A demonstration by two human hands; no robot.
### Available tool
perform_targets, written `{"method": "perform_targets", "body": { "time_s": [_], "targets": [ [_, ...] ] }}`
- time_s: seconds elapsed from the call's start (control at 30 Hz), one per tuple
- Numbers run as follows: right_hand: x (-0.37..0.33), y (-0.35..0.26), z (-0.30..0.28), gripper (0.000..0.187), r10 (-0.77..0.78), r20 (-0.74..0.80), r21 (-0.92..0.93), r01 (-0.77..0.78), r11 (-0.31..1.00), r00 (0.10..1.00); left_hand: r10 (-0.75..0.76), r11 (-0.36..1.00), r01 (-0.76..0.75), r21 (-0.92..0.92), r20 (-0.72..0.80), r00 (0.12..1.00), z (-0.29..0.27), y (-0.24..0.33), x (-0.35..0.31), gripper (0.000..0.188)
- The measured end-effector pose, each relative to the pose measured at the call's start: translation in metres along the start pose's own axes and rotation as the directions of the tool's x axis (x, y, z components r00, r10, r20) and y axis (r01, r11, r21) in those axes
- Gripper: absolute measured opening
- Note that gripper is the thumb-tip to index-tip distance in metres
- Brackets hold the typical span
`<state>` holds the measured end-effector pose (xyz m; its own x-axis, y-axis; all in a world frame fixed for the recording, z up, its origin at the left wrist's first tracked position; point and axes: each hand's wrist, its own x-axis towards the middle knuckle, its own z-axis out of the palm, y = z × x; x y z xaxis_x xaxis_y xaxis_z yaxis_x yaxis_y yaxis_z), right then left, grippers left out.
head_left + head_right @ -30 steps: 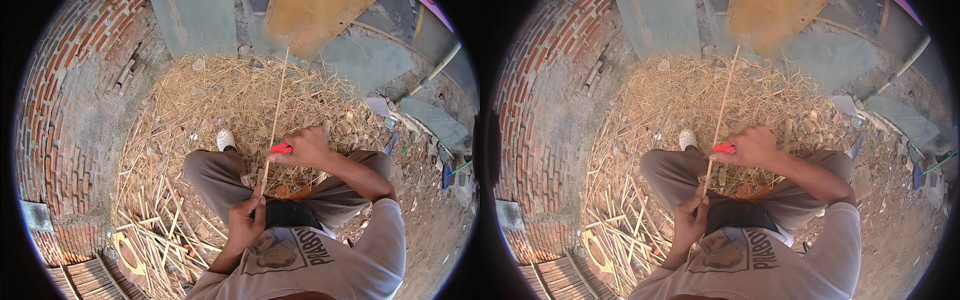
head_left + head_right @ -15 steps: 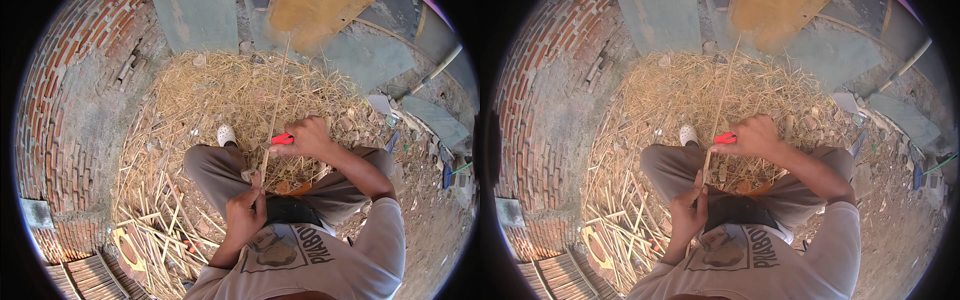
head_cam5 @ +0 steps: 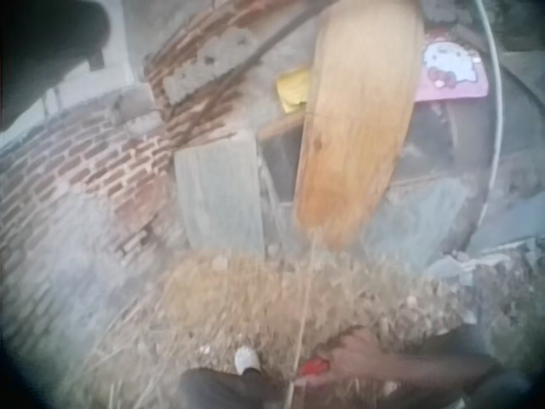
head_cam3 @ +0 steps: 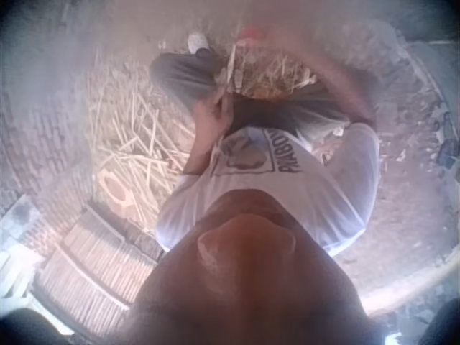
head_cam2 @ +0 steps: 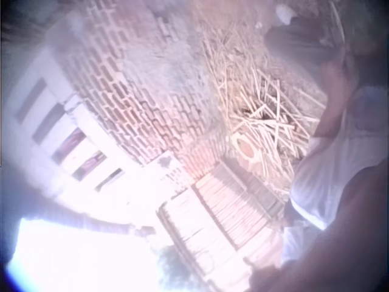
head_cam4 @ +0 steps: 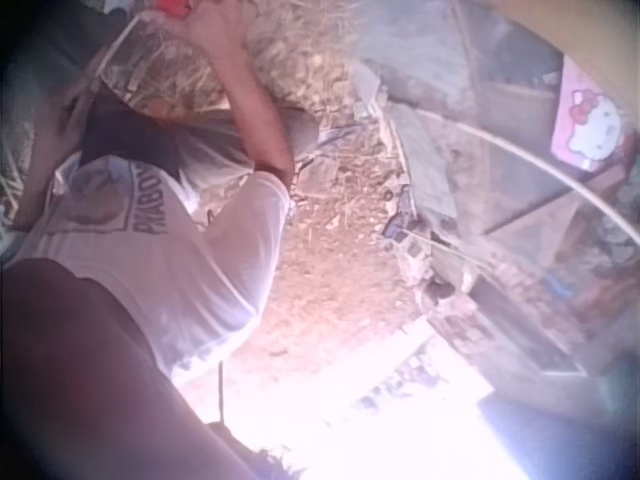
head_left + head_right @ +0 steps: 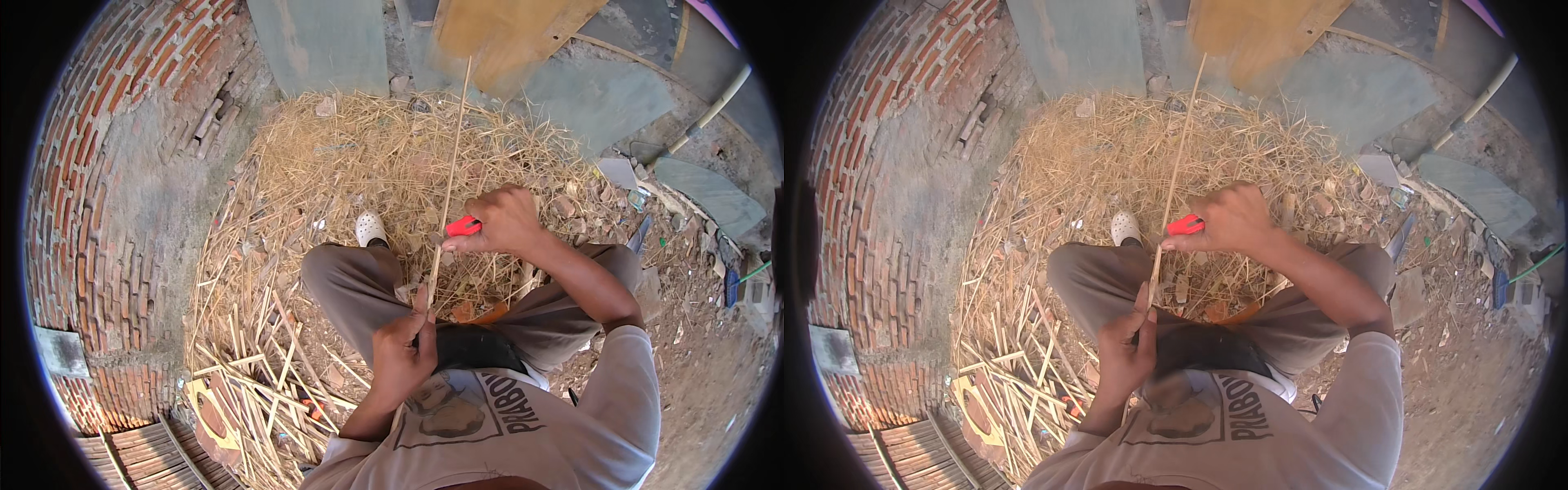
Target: The person sits cross-legged on the ground and uses a red utility knife to peel the outer layer off a long bamboo stick. They hold the stick with their left hand and scrape the knife along its length with their right hand, removing thin strips of material.
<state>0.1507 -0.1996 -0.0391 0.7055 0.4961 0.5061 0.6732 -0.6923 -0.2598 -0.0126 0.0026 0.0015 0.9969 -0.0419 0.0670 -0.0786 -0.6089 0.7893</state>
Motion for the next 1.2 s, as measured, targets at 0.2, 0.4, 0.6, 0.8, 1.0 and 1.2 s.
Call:
{"method": "perform_targets", "body": {
  "time_s": [0.2,0.4,0.6,0.8,1.0,1.2],
  "targets": [
    [0.004,0.012,0.004,0.068,0.019,-0.064,-0.05,-0.022,0.999,0.998,0.015,1.0,-0.014,-0.021,0.021,1.0,-0.002,-0.001,-0.004,0.036],
    [0.027,0.102,-0.016,0.076,0.564,0.063,-0.193,-0.544,0.816,0.823,-0.008,0.995,0.024,-0.1,0.154,0.988,-0.006,0.007,-0.034,0.038],
    [0.024,0.156,-0.014,0.083,0.694,-0.078,-0.187,-0.694,0.695,0.716,-0.021,0.988,0.053,-0.147,0.208,0.978,-0.015,0.005,-0.056,0.032],
    [0.011,0.197,-0.025,0.087,0.858,-0.041,-0.061,-0.859,0.509,0.512,-0.223,0.903,0.262,-0.34,0.152,0.963,-0.019,-0.024,-0.072,0.037],
    [-0.003,-0.005,0.003,0.069,0.192,0.17,0.084,-0.208,0.974,0.967,-0.338,0.695,0.367,-0.618,0.17,0.926,-0.007,-0.026,-0.031,0.038],
    [-0.004,-0.015,0.007,0.066,0.079,0.139,0.08,-0.091,0.993,0.987,-0.23,0.826,0.233,-0.514,0.07,0.971,-0.001,-0.017,-0.015,0.035]
  ]
}}
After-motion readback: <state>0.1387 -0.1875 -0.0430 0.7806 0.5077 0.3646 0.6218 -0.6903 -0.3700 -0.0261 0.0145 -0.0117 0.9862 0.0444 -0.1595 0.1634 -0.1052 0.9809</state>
